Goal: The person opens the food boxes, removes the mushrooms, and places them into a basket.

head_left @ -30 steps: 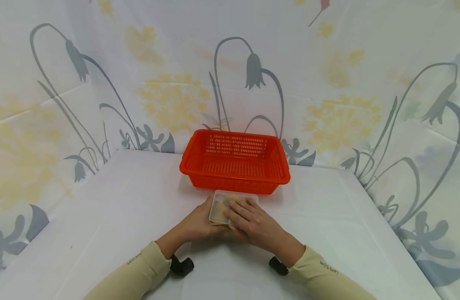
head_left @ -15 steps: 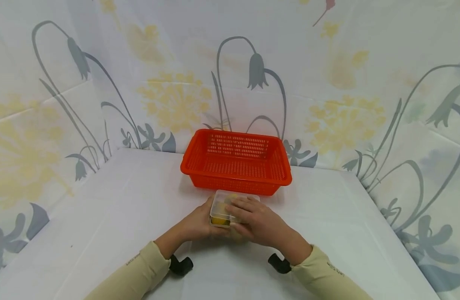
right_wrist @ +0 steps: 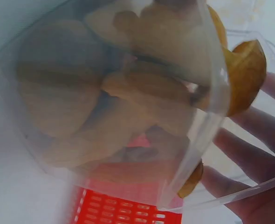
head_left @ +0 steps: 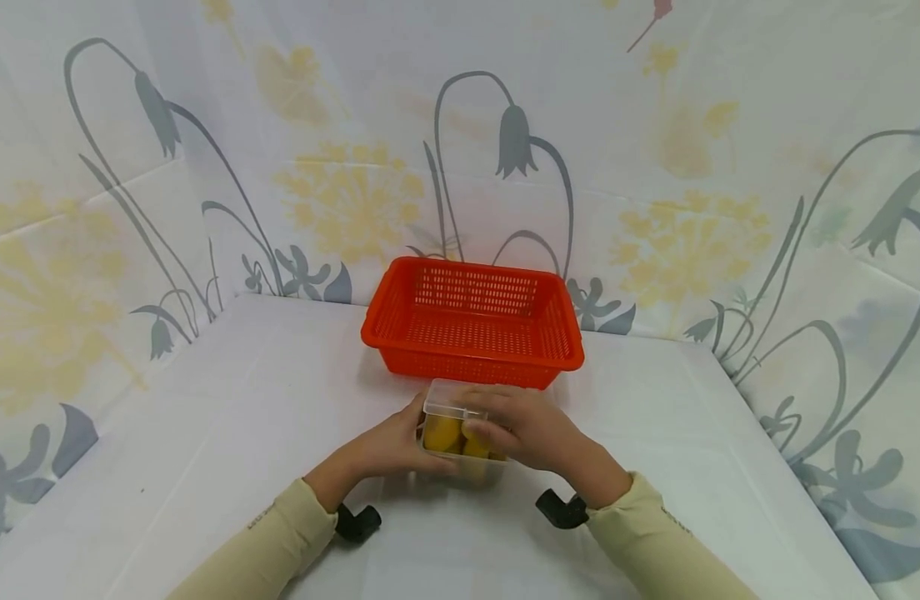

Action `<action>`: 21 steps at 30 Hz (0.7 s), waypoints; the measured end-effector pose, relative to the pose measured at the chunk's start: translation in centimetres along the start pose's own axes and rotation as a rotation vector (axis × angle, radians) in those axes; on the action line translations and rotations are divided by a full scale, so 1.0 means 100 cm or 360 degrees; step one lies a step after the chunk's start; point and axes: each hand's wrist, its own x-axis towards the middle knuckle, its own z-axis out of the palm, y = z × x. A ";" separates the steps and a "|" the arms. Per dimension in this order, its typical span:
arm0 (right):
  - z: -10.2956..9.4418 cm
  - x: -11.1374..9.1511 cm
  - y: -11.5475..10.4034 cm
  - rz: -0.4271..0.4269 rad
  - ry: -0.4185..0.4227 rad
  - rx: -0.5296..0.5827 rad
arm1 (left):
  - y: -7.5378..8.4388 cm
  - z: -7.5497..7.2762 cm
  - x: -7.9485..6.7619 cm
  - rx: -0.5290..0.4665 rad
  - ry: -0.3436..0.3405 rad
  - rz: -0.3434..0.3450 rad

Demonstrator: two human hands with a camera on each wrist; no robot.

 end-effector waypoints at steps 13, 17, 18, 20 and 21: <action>-0.006 0.011 0.018 0.0366 0.0388 0.0248 | 0.000 -0.002 -0.003 0.0128 0.0008 -0.0155; -0.004 0.011 0.023 0.0571 0.0471 0.0373 | 0.000 -0.002 -0.004 0.0115 -0.0022 -0.0157; -0.004 0.011 0.024 0.0628 0.0483 0.0411 | 0.000 -0.002 -0.004 0.0115 -0.0027 -0.0155; -0.004 0.010 0.026 0.0739 0.0507 0.0495 | 0.000 -0.002 -0.004 0.0121 -0.0030 -0.0150; -0.004 0.010 0.028 0.0786 0.0515 0.0543 | 0.000 -0.002 -0.003 0.0127 -0.0029 -0.0142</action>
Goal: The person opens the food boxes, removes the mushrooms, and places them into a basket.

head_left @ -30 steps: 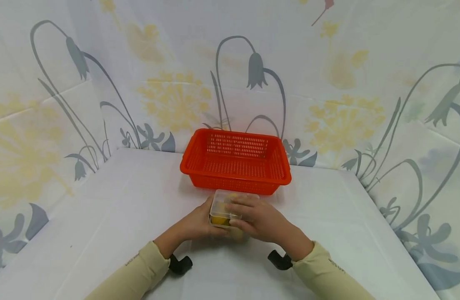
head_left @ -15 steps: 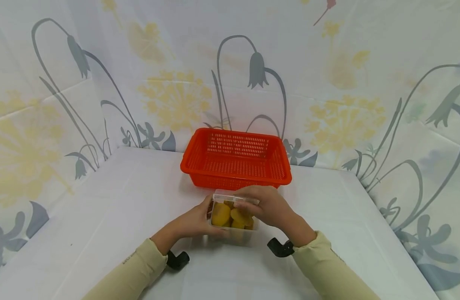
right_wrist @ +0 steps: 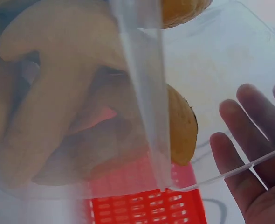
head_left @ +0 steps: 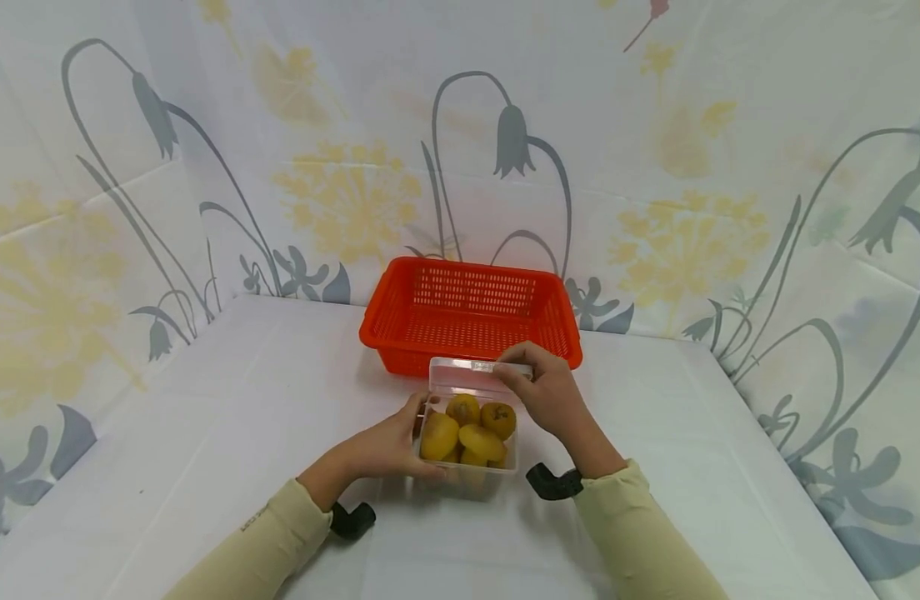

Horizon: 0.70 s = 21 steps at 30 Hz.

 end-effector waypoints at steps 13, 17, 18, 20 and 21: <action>-0.004 0.000 0.025 0.0143 -0.0001 0.0548 | 0.001 0.000 -0.001 -0.0007 -0.0016 0.0004; -0.004 0.000 0.028 0.0226 0.0037 0.0523 | 0.001 0.001 -0.001 -0.0016 -0.0026 -0.0002; -0.004 0.000 0.028 0.0247 0.0055 0.0508 | 0.001 0.001 -0.001 -0.0019 -0.0027 0.0001; -0.002 0.000 0.031 0.0278 0.0098 0.0481 | 0.001 0.001 -0.001 -0.0032 -0.0029 0.0006; -0.002 0.000 0.032 0.0293 0.0117 0.0465 | 0.000 0.001 -0.001 -0.0037 -0.0029 0.0011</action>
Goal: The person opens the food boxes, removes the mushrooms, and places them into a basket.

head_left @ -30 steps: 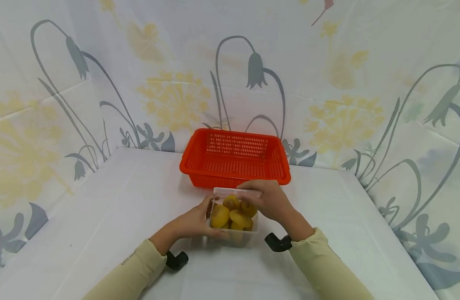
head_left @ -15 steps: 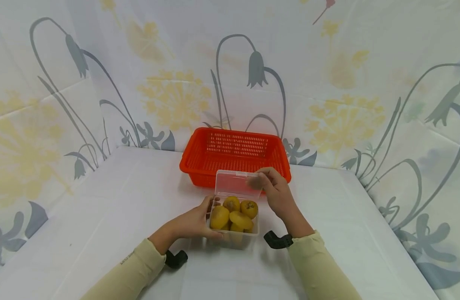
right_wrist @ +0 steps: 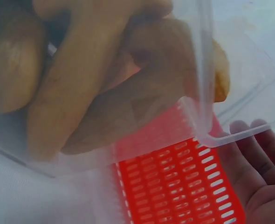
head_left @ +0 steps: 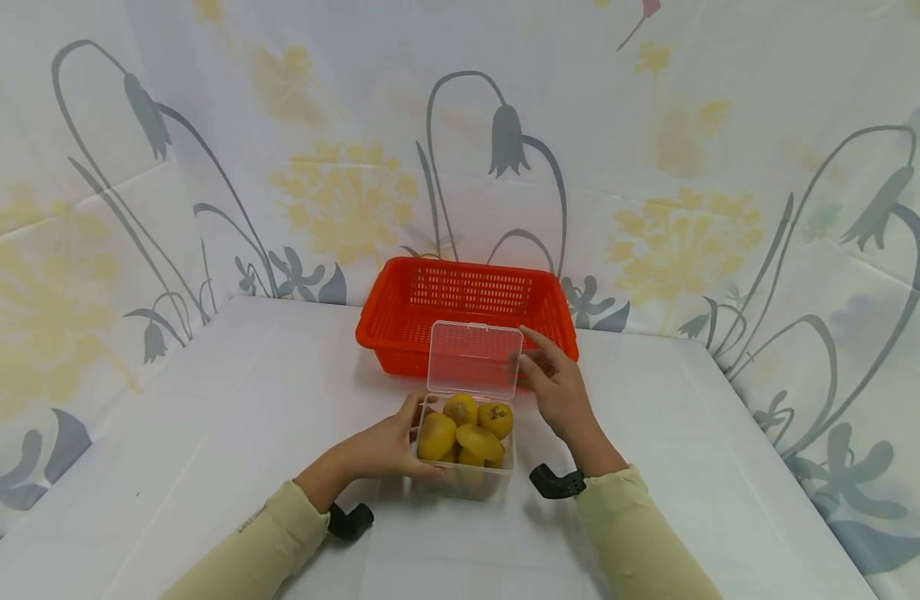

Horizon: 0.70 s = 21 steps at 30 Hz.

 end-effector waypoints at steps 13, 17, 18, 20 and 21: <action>0.005 0.000 0.008 0.0099 0.0088 -0.0103 | -0.001 0.002 0.000 -0.0020 0.0020 0.0032; 0.007 -0.001 0.008 0.0133 0.0111 -0.0129 | -0.001 0.002 -0.001 -0.0012 0.0017 0.0029; 0.007 0.000 0.008 0.0137 0.0115 -0.0133 | -0.001 0.002 -0.001 -0.0010 0.0016 0.0025; 0.008 -0.001 0.009 0.0143 0.0116 -0.0142 | -0.001 0.002 -0.001 -0.0010 0.0021 0.0017; 0.009 0.000 0.010 0.0150 0.0115 -0.0145 | -0.002 0.002 -0.001 -0.0012 0.0023 0.0013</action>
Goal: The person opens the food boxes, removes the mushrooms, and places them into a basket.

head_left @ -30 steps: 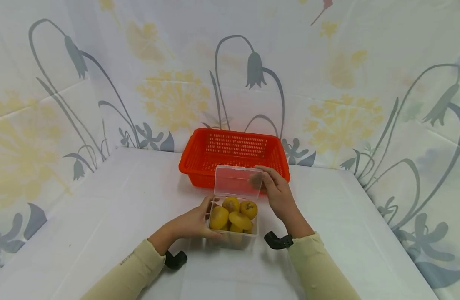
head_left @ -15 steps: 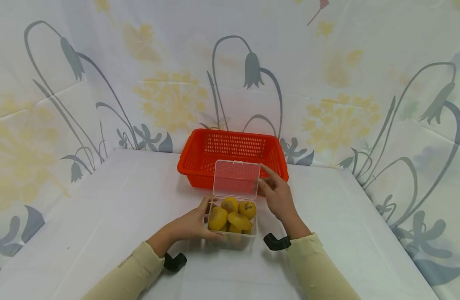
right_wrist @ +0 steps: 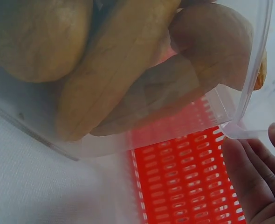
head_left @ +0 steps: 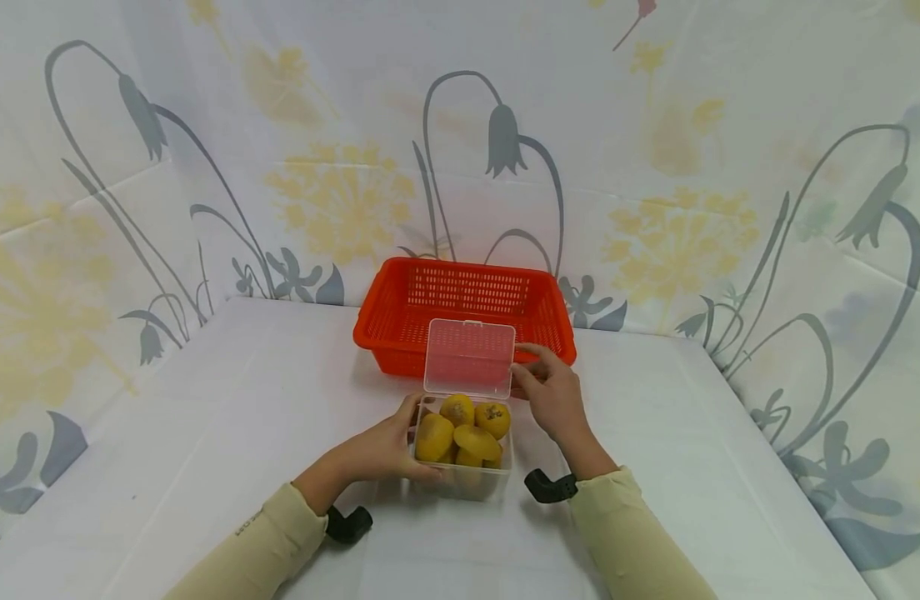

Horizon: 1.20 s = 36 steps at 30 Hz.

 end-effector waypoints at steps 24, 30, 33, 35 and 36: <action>0.002 -0.003 0.002 -0.0078 -0.0051 -0.0188 | -0.008 -0.003 0.001 -0.0093 -0.0018 0.0072; -0.002 -0.004 0.000 -0.0178 0.0025 -0.0235 | -0.007 -0.002 0.001 -0.0096 -0.0017 0.0025; -0.004 -0.006 -0.003 -0.0234 0.0060 -0.0288 | -0.007 -0.002 0.001 -0.0105 -0.0013 0.0013; -0.005 -0.007 -0.006 -0.0248 0.0070 -0.0328 | -0.008 -0.002 0.001 -0.0104 -0.0007 0.0006; -0.006 -0.008 -0.007 -0.0244 0.0072 -0.0346 | -0.008 -0.001 0.001 -0.0101 -0.0003 0.0002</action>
